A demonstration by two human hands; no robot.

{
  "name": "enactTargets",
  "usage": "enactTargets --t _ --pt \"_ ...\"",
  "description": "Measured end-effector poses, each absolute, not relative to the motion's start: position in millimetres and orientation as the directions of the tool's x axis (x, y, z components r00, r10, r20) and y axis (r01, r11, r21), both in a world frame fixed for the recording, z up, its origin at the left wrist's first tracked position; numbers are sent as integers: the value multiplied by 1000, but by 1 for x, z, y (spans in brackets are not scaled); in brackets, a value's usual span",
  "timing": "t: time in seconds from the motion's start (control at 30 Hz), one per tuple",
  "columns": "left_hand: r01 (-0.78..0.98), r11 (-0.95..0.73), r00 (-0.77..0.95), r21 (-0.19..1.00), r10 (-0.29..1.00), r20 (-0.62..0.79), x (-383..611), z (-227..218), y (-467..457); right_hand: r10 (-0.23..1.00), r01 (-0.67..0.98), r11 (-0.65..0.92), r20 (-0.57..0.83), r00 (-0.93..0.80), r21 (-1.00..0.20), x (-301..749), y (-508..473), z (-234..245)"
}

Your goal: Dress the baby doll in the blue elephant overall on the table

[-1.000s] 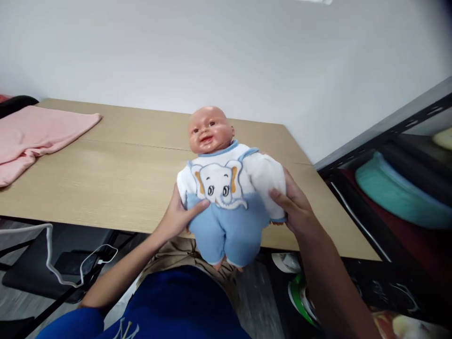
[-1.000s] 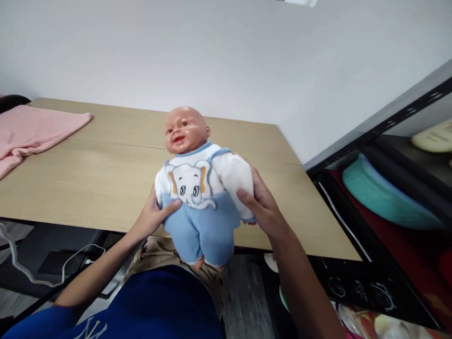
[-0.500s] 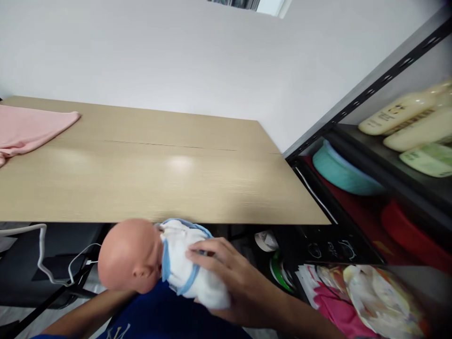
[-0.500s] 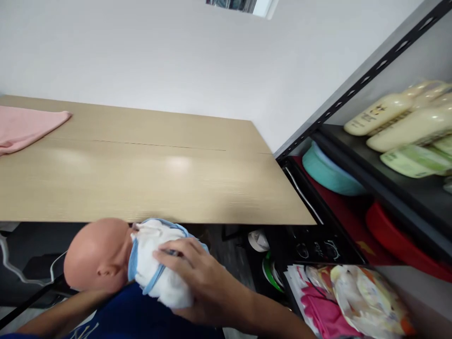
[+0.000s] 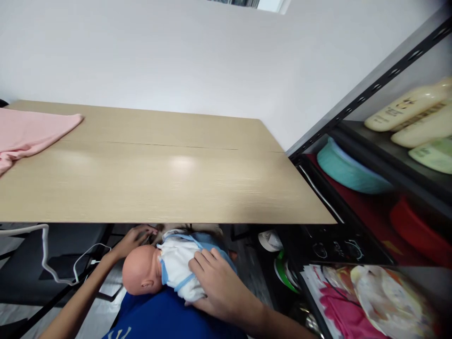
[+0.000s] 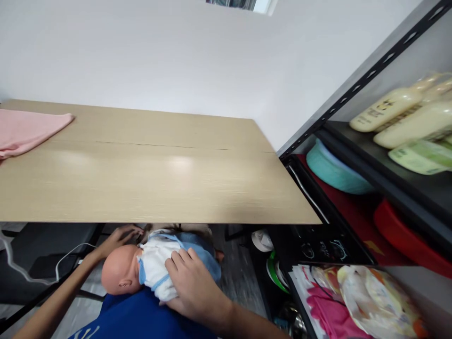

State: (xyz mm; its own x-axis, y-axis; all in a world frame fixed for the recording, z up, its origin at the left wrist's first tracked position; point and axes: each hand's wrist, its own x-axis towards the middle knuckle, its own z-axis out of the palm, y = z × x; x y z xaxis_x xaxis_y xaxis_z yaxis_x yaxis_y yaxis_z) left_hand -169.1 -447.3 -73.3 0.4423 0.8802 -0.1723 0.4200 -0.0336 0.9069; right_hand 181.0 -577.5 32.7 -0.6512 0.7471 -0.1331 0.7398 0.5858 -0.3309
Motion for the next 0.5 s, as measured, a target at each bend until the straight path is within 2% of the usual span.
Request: enactTargets --t 0.1,0.17,0.23,0.3,0.4,0.5 --pt "415 -44 521 909 830 -198 -186 -57 -451 703 702 641 -131 -699 -310 185 -577 37" --pt "337 -106 643 936 752 -146 -178 -33 -466 681 676 680 -97 -726 -285 184 -578 36" --pt "254 -223 754 941 655 -48 -157 -8 -485 656 640 726 -27 -754 -252 182 -579 32" --pt "243 -321 827 915 562 -22 -129 9 -501 619 591 776 78 -782 -221 178 -579 25" --pt "262 -464 870 846 493 1 -95 9 -511 562 531 827 229 -795 -185 174 -579 17" --pt "276 -499 865 822 501 14 -84 -10 -506 544 516 839 293 -787 -171 180 -584 13"
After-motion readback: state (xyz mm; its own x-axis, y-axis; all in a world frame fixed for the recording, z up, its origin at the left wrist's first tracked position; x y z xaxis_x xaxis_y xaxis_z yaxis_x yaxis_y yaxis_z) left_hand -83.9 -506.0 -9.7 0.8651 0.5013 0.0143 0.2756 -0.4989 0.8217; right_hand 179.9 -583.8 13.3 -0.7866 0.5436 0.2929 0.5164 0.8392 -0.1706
